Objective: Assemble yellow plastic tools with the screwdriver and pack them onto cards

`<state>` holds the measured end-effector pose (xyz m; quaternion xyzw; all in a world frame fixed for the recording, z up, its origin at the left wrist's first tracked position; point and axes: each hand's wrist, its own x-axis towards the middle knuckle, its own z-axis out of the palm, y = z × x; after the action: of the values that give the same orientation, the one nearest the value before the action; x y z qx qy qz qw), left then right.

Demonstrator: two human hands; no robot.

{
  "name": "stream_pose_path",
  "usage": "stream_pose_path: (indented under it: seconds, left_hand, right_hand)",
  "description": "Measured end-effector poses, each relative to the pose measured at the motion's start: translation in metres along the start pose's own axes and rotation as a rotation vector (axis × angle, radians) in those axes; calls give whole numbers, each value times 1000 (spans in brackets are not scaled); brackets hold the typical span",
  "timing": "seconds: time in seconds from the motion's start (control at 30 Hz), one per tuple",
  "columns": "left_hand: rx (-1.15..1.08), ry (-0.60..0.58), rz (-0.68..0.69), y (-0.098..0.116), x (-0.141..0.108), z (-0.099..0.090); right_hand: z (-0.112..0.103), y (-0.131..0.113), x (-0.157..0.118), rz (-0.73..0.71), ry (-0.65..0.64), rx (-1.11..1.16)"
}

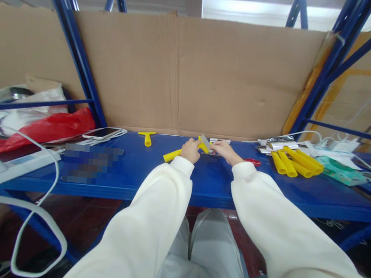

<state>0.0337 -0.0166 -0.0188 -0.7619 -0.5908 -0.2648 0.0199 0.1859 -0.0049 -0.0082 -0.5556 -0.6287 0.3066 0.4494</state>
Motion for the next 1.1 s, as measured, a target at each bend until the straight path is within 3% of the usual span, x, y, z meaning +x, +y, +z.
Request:
stream_pose_path:
  seconds: [0.27,0.47,0.67,1.1]
  left_hand:
    - [-66,20,45,-2,2,2]
    - [-88,23,89,-3,3,2]
    - [-99,36,148,-5,2,1]
    - [-108,-13,214,-4,-2,-2]
  right_hand:
    - [0,-2,-6,27,-51,9]
    - [-1,2,-2,102,-117,170]
    - [-5,6,-2,87,-157,271]
    - [-11,12,-3,40,-218,169]
